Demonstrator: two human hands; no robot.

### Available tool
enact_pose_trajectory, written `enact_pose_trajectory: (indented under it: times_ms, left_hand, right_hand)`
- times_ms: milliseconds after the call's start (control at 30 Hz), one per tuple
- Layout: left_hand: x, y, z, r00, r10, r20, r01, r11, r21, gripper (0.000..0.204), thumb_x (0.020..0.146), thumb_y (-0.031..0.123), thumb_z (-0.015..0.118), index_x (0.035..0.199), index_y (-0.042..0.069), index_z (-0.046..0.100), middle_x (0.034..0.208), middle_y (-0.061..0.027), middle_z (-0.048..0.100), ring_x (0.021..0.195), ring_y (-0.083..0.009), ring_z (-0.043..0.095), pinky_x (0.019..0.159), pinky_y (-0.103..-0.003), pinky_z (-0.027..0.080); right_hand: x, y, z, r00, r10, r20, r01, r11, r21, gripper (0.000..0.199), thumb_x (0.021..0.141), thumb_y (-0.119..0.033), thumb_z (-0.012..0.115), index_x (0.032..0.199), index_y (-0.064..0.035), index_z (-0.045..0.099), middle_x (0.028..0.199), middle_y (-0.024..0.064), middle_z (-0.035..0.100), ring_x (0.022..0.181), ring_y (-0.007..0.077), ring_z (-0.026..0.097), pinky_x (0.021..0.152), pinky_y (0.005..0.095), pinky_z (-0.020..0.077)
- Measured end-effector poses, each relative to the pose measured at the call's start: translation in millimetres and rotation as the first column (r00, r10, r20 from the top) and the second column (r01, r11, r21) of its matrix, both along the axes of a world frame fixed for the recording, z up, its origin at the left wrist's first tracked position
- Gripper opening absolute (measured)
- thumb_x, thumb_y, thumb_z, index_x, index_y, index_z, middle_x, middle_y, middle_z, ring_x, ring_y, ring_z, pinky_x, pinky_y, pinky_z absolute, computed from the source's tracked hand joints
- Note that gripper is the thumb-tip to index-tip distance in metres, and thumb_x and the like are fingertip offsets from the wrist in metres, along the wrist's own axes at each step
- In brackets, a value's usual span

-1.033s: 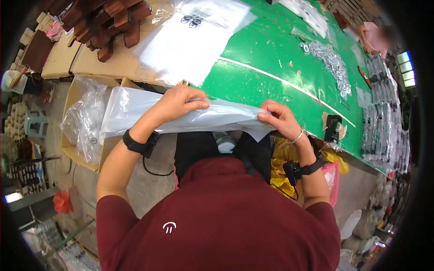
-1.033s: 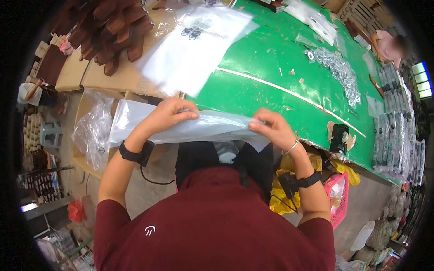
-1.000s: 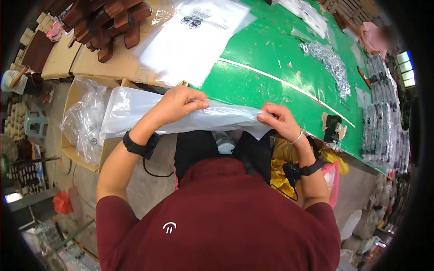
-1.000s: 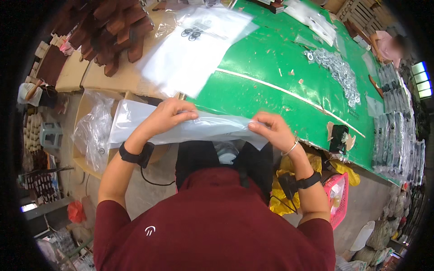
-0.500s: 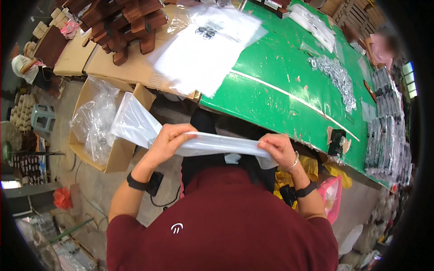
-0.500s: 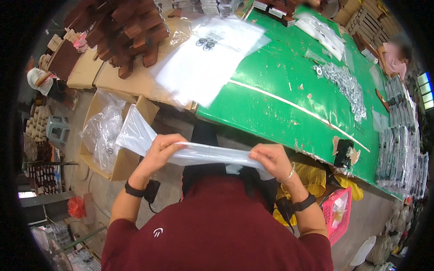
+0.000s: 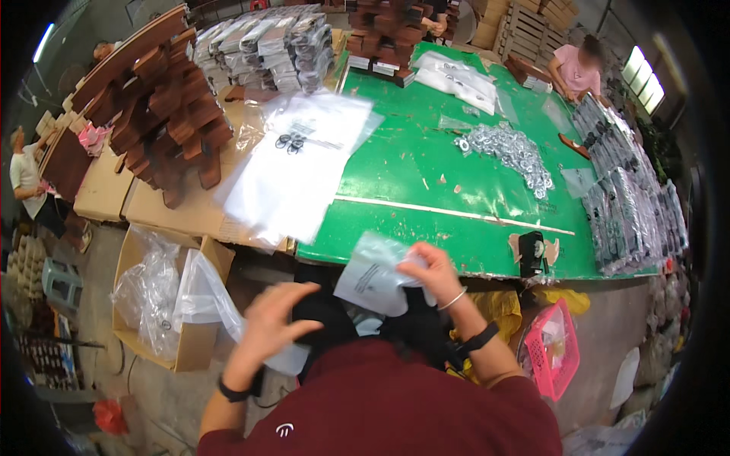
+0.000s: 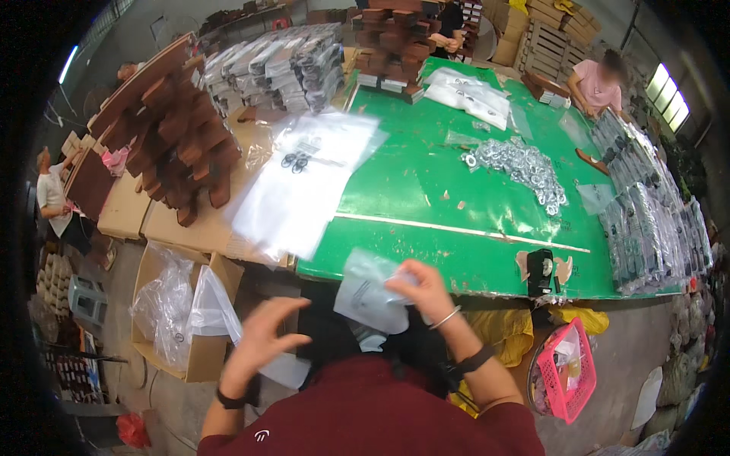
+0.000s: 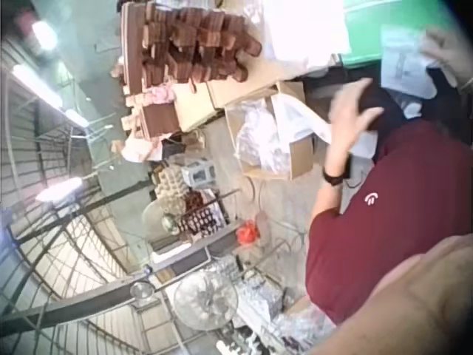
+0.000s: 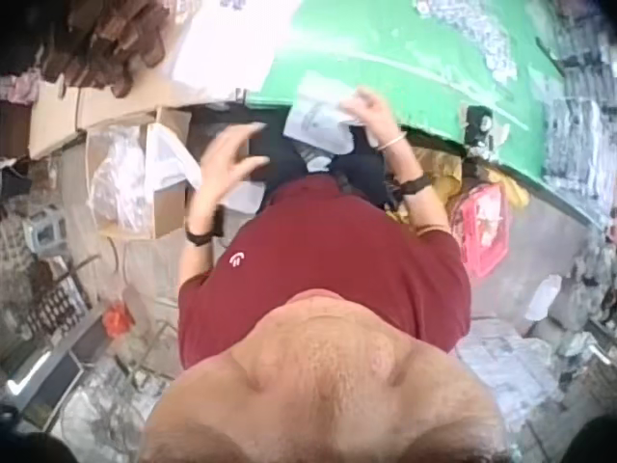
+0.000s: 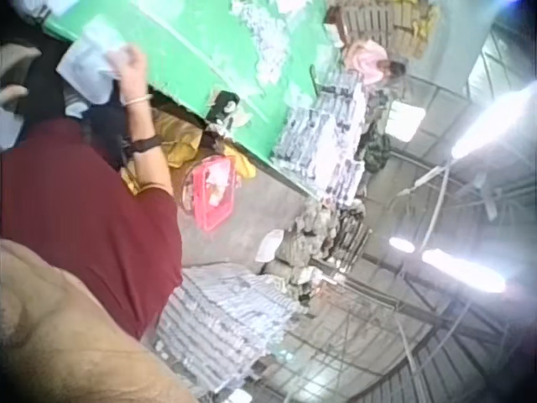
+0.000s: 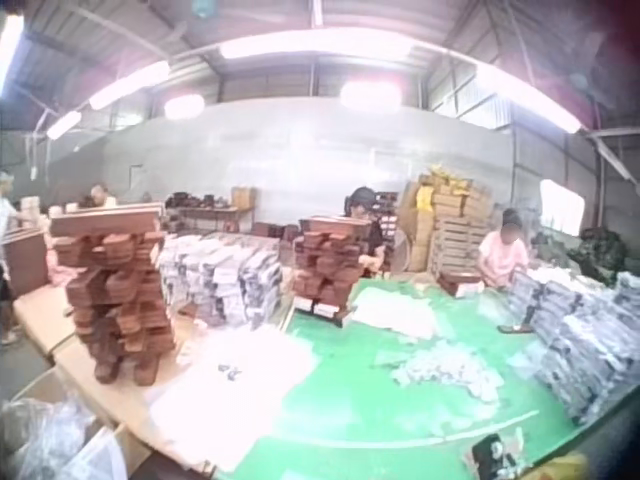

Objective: Packaging wooden furniture parts into plastic bags and sealing them with tape.

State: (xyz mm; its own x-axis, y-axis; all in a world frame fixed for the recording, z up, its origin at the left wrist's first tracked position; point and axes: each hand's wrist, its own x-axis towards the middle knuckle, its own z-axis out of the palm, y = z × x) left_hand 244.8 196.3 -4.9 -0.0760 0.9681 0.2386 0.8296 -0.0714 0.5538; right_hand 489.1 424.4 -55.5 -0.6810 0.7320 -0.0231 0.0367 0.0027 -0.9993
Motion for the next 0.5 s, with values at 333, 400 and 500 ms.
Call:
enact_pose_trajectory:
  times_ms: [333,400,500]
  left_hand:
    - [49.2,72.9,-40.8,0.898,0.162,0.409,-0.269,0.938,0.218,0.013,0.082,0.003,0.062,0.093,-0.002,0.064,0.087,-0.0166,0.062,0.083,-0.0357,0.064,0.069,-0.041,0.049]
    - [37.7,73.1,-31.6,0.874,0.214,0.437,-0.331,0.919,0.211,0.015,0.081,0.002,0.061,0.095,-0.002,0.065,0.085,-0.0156,0.061,0.082,-0.0356,0.063,0.070,-0.040,0.048]
    - [22.2,60.8,-30.0,0.842,0.187,0.506,-0.329,0.921,0.207,0.015,0.079,0.001,0.061,0.093,-0.002,0.066,0.078,-0.0139,0.056,0.071,-0.0319,0.058,0.064,-0.036,0.045]
  right_hand:
    - [-53.5,-29.7,19.3,0.987,0.103,-0.125,-0.116,0.987,-0.109,0.022,0.086,-0.013,0.075,0.103,-0.0032,0.064,0.092,0.0002,0.065,0.083,0.0088,0.059,0.076,0.0282,0.0500]
    - [-58.5,-22.2,7.4,0.965,-0.042,-0.258,-0.023,0.970,-0.243,0.025,0.091,-0.009,0.069,0.114,-0.0025,0.062,0.103,0.0026,0.067,0.092,0.0105,0.061,0.085,0.0292,0.0500]
    - [-78.6,-16.5,-3.2,0.955,-0.069,-0.288,-0.049,0.922,-0.384,0.025,0.093,-0.009,0.067,0.116,-0.0030,0.061,0.109,0.0041,0.067,0.098,0.0114,0.061,0.089,0.0288,0.0478]
